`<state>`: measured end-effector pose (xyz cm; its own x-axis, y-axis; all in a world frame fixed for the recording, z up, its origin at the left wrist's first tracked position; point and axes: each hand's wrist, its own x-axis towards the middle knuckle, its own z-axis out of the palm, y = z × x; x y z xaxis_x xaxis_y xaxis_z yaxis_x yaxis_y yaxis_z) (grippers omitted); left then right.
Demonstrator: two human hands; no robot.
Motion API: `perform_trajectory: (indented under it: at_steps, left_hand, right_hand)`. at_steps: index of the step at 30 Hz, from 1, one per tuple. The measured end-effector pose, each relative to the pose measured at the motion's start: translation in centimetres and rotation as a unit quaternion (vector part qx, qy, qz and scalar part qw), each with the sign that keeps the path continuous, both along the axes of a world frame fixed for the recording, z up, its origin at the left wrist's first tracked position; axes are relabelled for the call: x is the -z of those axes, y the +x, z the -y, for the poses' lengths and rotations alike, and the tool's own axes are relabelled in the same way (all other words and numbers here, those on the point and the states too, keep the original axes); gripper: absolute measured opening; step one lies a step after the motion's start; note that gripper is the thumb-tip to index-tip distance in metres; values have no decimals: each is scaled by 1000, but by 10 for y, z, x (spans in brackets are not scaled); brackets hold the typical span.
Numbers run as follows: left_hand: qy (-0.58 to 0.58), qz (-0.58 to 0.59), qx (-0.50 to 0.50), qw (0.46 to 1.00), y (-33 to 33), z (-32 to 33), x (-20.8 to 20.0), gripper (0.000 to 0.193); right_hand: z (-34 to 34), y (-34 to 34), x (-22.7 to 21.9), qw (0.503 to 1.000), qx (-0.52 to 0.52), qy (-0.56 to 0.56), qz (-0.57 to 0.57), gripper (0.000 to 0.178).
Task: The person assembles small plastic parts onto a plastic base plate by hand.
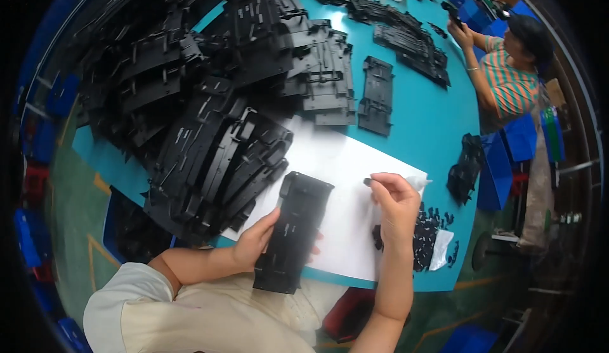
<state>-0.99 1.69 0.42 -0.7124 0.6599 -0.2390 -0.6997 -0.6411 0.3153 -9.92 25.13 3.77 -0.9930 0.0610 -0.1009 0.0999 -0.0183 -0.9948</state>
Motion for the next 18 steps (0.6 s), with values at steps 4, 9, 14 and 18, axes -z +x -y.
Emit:
perform_trajectory:
  at_steps: [4,9,14,18]
  left_hand:
    - [-13,-10,-1,1000,1,4,-2,63]
    - [-26,-24,0,999,0,6,-5,63]
    - [-30,-9,6,999,2,8,-5,65]
    - [-31,-16,-2,999,4,7,-1,65]
  right_hand:
    - [17,-1,-2,984,-34,149,-91,8]
    - [21,-4,5,898,-87,383,-198,13]
    - [23,-7,13,849,-125,443,-259,13]
    - [26,-7,12,845,-119,441,-278,14]
